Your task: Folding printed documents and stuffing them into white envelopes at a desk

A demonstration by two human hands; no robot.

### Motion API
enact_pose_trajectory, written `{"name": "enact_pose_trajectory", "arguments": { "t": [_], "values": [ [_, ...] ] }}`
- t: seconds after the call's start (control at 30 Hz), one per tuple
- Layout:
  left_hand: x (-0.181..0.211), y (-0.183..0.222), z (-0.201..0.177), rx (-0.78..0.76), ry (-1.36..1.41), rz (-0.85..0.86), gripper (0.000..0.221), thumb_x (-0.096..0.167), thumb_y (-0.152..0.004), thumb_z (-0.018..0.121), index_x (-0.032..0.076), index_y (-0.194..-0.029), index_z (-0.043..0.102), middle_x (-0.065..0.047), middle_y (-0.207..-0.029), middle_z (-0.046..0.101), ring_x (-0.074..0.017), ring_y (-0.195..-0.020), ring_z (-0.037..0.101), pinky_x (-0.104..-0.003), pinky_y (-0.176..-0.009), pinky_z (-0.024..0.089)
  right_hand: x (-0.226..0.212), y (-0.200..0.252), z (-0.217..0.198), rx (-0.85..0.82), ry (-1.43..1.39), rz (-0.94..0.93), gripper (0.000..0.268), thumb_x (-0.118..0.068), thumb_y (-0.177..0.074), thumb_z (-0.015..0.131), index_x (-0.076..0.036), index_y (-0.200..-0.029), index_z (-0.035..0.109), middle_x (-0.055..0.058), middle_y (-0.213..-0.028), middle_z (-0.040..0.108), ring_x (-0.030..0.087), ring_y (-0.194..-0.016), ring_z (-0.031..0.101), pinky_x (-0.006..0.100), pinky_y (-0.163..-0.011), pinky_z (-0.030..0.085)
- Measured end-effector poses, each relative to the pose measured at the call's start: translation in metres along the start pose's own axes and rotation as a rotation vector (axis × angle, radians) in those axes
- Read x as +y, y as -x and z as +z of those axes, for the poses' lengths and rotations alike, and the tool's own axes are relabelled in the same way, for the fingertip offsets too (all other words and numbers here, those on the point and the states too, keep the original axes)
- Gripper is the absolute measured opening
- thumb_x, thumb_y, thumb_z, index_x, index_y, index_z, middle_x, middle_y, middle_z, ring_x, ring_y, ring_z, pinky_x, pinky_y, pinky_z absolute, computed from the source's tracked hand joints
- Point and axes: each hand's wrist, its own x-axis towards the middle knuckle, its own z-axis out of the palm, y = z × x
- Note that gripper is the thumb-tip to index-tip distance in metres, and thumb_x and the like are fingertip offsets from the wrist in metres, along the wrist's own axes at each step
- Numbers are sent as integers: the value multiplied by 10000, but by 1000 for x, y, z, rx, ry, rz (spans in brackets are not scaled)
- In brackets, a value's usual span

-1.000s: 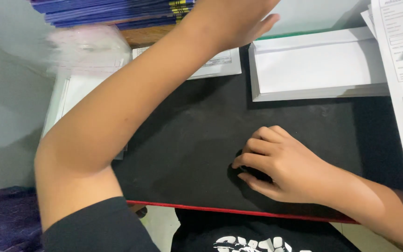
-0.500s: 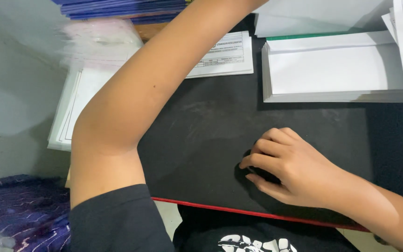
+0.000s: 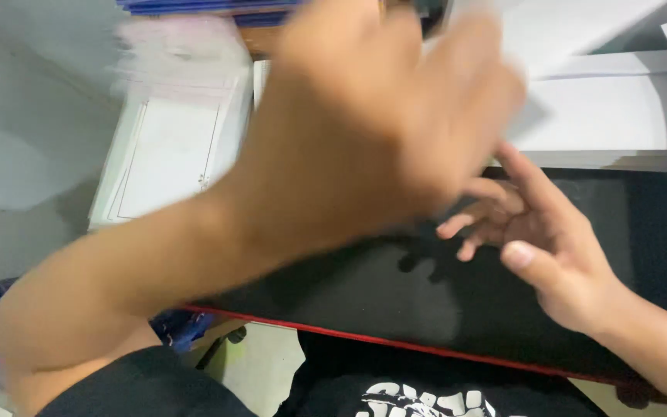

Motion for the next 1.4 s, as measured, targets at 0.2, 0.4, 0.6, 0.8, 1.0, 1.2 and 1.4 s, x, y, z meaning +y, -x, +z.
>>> {"name": "enact_pose_trajectory", "arguments": {
  "t": [0.2,0.4,0.6,0.8,1.0,1.2,1.4],
  "values": [
    [72,63,-31,-164,549,87,184,24,-885,534,129,-734,546,-23,-692,420,-141,-506,326,-253,-467,256,-20,-12,20,586,220,418,292,-56,-809,510,3,-1096,525,102,-1063,604,211,-950,576,321,-782,471],
    [51,80,6,-220,632,39,426,427,-933,259,138,-1112,517,-89,-1104,508,-224,-965,460,-366,-744,401,-20,-12,23,438,271,477,318,-119,-819,482,3,-1096,578,79,-1111,636,162,-1020,583,295,-888,461],
    [33,96,28,-243,916,-361,647,270,-848,718,82,-1330,329,-167,-1271,429,-303,-1167,484,-373,-993,422,-9,-5,21,457,490,434,211,-147,-800,575,0,-939,635,61,-985,669,124,-947,594,257,-873,463],
    [36,99,28,-464,1112,-543,526,334,-745,699,165,-1189,474,3,-919,604,-158,-745,584,-276,-685,467,-15,0,23,278,641,295,222,-219,-832,537,-45,-869,670,2,-878,671,108,-877,616,246,-857,447],
    [43,93,25,-497,1265,-612,413,247,-829,594,143,-1202,449,-34,-1039,593,-163,-865,566,-252,-675,472,-11,4,17,185,721,202,239,-218,-821,540,-48,-931,667,16,-902,679,125,-903,619,265,-854,447],
    [37,99,33,-498,1147,-583,435,206,-749,612,148,-1170,518,17,-812,608,-136,-691,556,-241,-644,425,12,25,-13,457,626,166,329,-169,-776,583,-8,-1054,513,99,-1009,567,210,-968,543,345,-881,420],
    [31,114,48,-461,885,-328,420,180,-749,561,99,-1161,546,-44,-798,544,-213,-649,529,-343,-557,417,-15,4,17,301,433,-543,538,-265,-790,430,-14,-1249,305,233,-1477,300,286,-1286,450,362,-1152,370]
  ]
}}
